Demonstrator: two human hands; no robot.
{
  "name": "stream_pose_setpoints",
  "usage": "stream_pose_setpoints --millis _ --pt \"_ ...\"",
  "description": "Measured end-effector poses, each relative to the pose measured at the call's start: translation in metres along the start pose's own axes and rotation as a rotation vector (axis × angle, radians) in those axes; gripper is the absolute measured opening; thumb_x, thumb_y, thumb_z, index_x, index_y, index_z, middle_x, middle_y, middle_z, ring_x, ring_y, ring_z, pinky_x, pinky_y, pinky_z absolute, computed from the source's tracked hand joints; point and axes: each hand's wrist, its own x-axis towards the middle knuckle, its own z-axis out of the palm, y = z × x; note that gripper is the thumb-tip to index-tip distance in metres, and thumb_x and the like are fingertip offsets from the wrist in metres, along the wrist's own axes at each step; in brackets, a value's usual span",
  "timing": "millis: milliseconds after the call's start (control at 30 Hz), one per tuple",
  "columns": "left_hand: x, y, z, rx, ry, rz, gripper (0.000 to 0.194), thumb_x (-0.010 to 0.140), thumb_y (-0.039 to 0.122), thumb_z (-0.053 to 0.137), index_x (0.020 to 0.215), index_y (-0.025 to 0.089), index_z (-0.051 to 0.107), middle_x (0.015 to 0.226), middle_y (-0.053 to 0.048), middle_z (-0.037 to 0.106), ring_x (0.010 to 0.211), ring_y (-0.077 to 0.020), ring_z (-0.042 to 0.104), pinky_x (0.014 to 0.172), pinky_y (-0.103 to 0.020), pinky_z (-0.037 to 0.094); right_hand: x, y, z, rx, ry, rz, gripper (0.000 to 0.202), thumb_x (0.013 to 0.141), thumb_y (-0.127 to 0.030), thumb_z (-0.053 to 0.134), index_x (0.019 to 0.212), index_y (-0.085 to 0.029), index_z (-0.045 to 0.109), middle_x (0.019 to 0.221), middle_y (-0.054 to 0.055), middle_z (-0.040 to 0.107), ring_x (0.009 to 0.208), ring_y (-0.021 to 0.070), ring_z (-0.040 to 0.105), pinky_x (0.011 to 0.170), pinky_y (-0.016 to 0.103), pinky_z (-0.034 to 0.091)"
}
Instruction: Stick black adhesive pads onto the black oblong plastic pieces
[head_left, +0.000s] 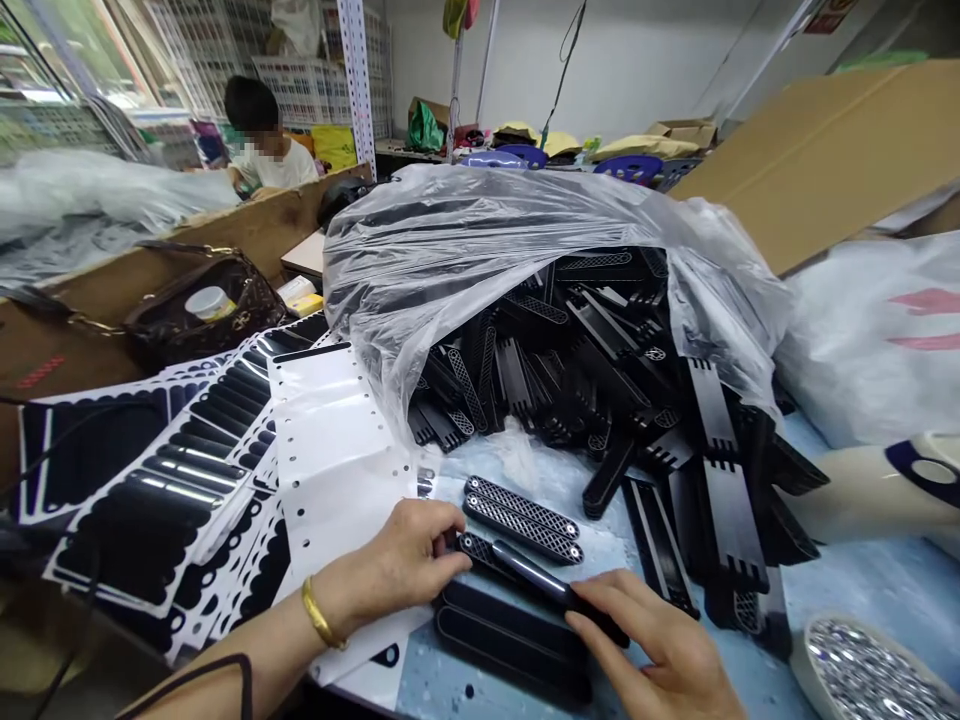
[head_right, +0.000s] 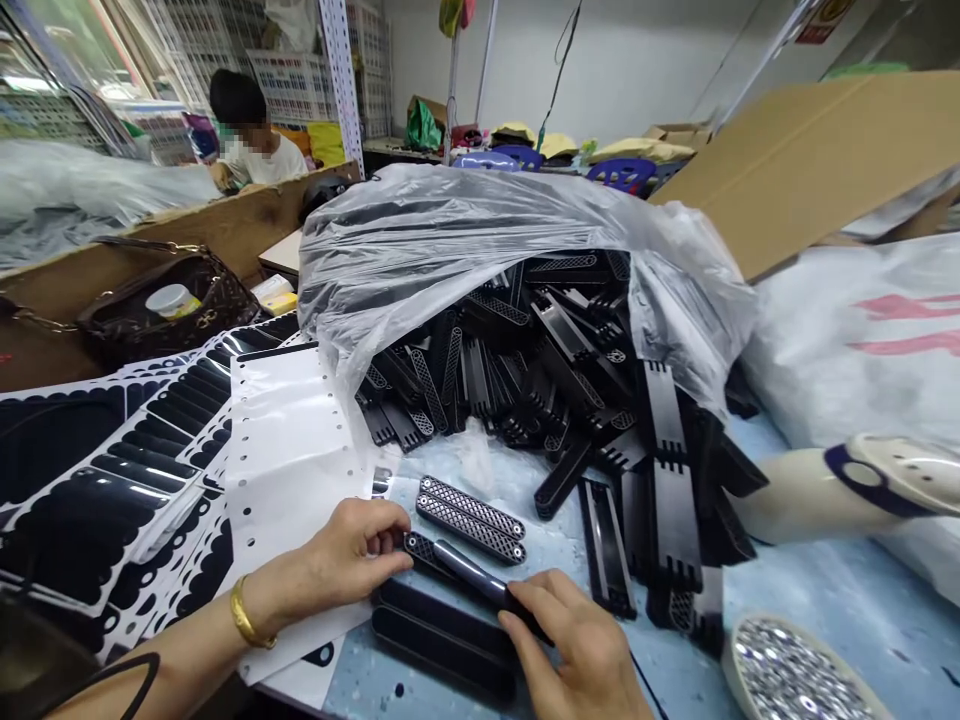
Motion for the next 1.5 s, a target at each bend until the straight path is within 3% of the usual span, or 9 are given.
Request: stream_pose_setpoints --millis 133,367,567,733,967,1500 --pt "0.0 -0.001 -0.002 -0.044 -0.017 0.023 0.015 0.068 0.01 0.063 0.08 0.015 0.069 0.064 0.001 0.059 0.056 -0.0112 0.052 0.056 -0.02 0.043 0.005 -0.004 0.0 -0.047 0.019 -0.071 0.015 0.088 -0.019 0.057 0.096 -0.022 0.07 0.084 0.004 0.073 0.074 0.016 0.072 0.067 0.021 0.06" --pt "0.001 0.0 -0.002 -0.072 -0.039 -0.019 0.019 0.073 0.012 0.057 0.086 0.014 0.072 0.064 0.0 0.062 0.057 -0.0124 0.055 0.056 -0.021 0.044 0.02 -0.007 0.006 -0.043 -0.009 -0.137 0.017 0.087 -0.017 0.058 0.093 -0.021 0.073 0.08 0.006 0.076 0.07 0.0182 0.073 0.064 0.024 0.062" --pt "0.002 -0.001 -0.002 -0.095 -0.041 -0.039 0.018 0.073 0.011 0.058 0.084 0.014 0.072 0.063 0.0 0.062 0.057 -0.0123 0.056 0.056 -0.021 0.045 0.023 -0.009 0.009 -0.052 0.04 -0.144 0.017 0.088 -0.016 0.057 0.091 -0.02 0.073 0.078 0.005 0.075 0.069 0.0172 0.073 0.063 0.024 0.061" --pt "0.002 0.0 -0.004 -0.113 -0.043 -0.035 0.018 0.073 0.012 0.057 0.084 0.015 0.072 0.063 0.0 0.063 0.058 -0.0124 0.057 0.056 -0.021 0.046 0.021 -0.007 0.011 -0.082 -0.017 -0.15 0.018 0.087 -0.016 0.057 0.094 -0.022 0.072 0.083 0.005 0.076 0.073 0.0182 0.073 0.066 0.026 0.061" --pt "0.003 0.0 -0.003 -0.099 -0.045 -0.06 0.019 0.073 0.014 0.058 0.085 0.014 0.072 0.063 0.0 0.062 0.058 -0.0124 0.056 0.055 -0.021 0.045 0.023 -0.013 0.012 -0.104 0.032 -0.14 0.02 0.087 -0.014 0.053 0.09 -0.021 0.071 0.08 0.005 0.075 0.071 0.0176 0.072 0.064 0.027 0.059" --pt "0.001 0.003 -0.008 -0.092 -0.046 -0.024 0.022 0.078 0.015 0.052 0.086 0.012 0.072 0.064 -0.002 0.063 0.057 -0.0128 0.057 0.054 -0.021 0.045 0.025 -0.017 0.013 -0.182 -0.021 -0.159 0.021 0.088 -0.011 0.048 0.088 -0.019 0.067 0.076 0.005 0.072 0.065 0.0166 0.068 0.059 0.028 0.052"
